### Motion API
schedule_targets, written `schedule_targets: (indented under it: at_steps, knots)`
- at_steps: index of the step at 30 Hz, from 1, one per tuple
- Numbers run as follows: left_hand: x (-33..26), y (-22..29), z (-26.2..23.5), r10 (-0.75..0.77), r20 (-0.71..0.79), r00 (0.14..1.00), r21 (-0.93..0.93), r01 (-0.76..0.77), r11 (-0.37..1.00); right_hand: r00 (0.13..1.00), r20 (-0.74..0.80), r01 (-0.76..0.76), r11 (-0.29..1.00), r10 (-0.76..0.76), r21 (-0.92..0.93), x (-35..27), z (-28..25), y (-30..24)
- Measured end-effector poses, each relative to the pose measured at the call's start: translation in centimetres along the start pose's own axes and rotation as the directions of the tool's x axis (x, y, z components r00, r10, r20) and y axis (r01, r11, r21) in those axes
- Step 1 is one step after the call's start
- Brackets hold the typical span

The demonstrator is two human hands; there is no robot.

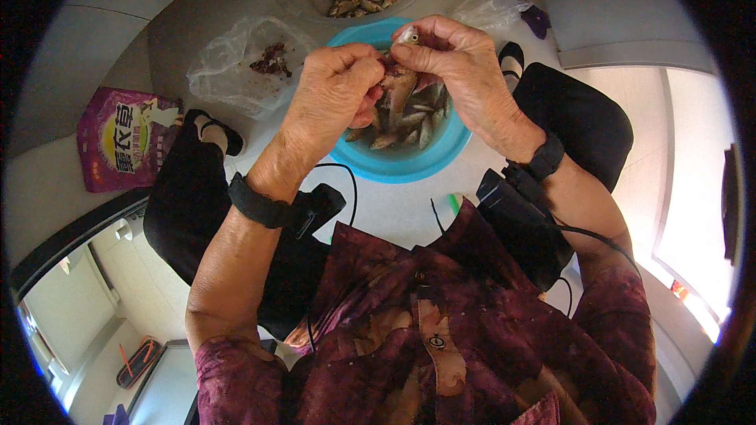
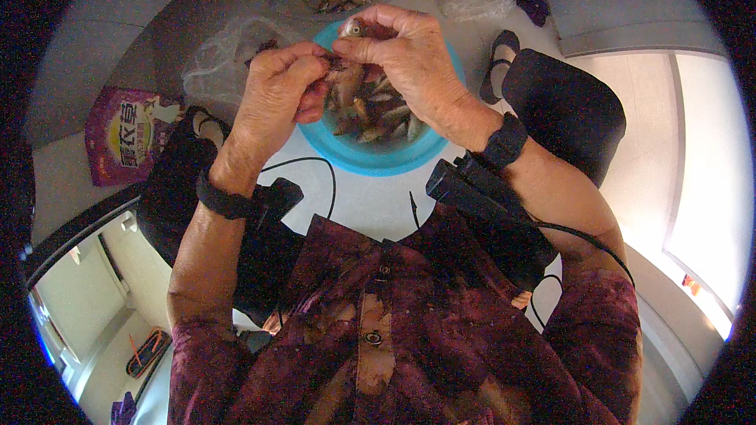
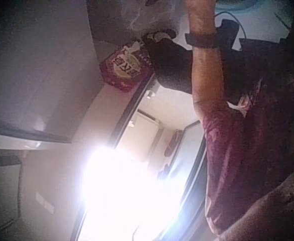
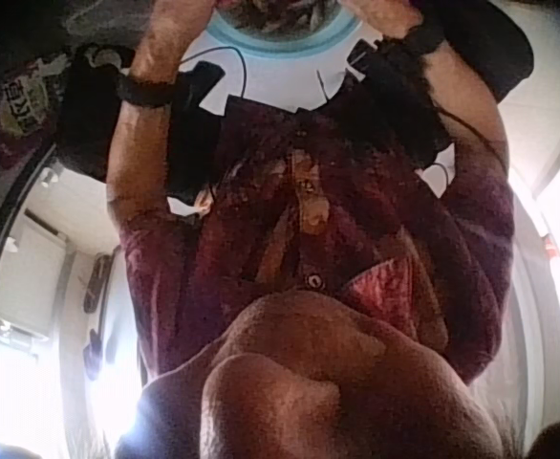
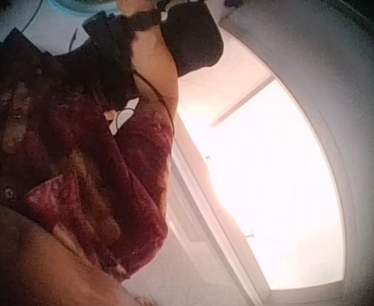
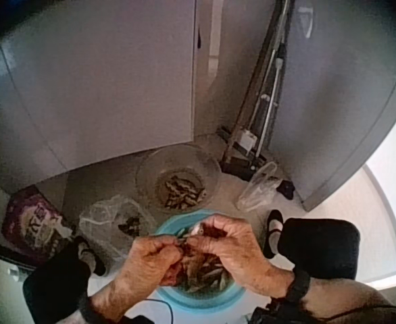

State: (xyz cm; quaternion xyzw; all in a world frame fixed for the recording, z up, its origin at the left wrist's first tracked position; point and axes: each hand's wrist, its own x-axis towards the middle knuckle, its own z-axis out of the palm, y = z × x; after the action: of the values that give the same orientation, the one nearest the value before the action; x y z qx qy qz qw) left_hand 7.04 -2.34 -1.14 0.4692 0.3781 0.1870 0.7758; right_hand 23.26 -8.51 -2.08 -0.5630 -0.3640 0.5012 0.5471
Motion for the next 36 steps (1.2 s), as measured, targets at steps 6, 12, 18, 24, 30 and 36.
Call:
schedule_targets:
  at_steps: [6, 12, 18, 24, 30, 36]
  knots:
    - [-0.1, 0.0, -0.2, -0.032, 0.029, 0.999, -0.128, 0.035, 0.991, 1.0, 0.006, -0.013, 0.999, 0.013, 0.033, 0.0, -0.1, -0.1]
    - [-0.1, 0.0, 0.1, -0.026, 0.016, 1.0, -0.237, 0.029, 0.971, 1.0, 0.01, 0.019, 1.0, -0.019, 0.0, 0.1, -0.2, -0.1]
    - [-0.1, -0.1, 0.0, -0.003, 0.042, 0.999, -0.273, 0.014, 0.962, 1.0, 0.006, -0.015, 0.998, 0.015, 0.062, 0.2, -0.2, -0.1]
    - [-0.1, -0.3, -0.1, 0.05, 0.067, 0.996, -0.341, -0.024, 0.94, 1.0, 0.026, -0.008, 0.994, 0.005, 0.108, 0.2, -0.3, 0.2]
    - [-0.1, -0.3, -0.6, 0.061, 0.105, 0.993, -0.434, -0.009, 0.901, 1.0, 0.009, -0.025, 0.997, 0.025, 0.066, 0.3, -0.3, 0.0]
    - [-0.1, -0.1, -1.2, 0.083, 0.15, 0.985, -0.412, -0.014, 0.911, 0.998, 0.037, -0.046, 0.995, 0.042, 0.093, 0.2, -0.6, -0.6]
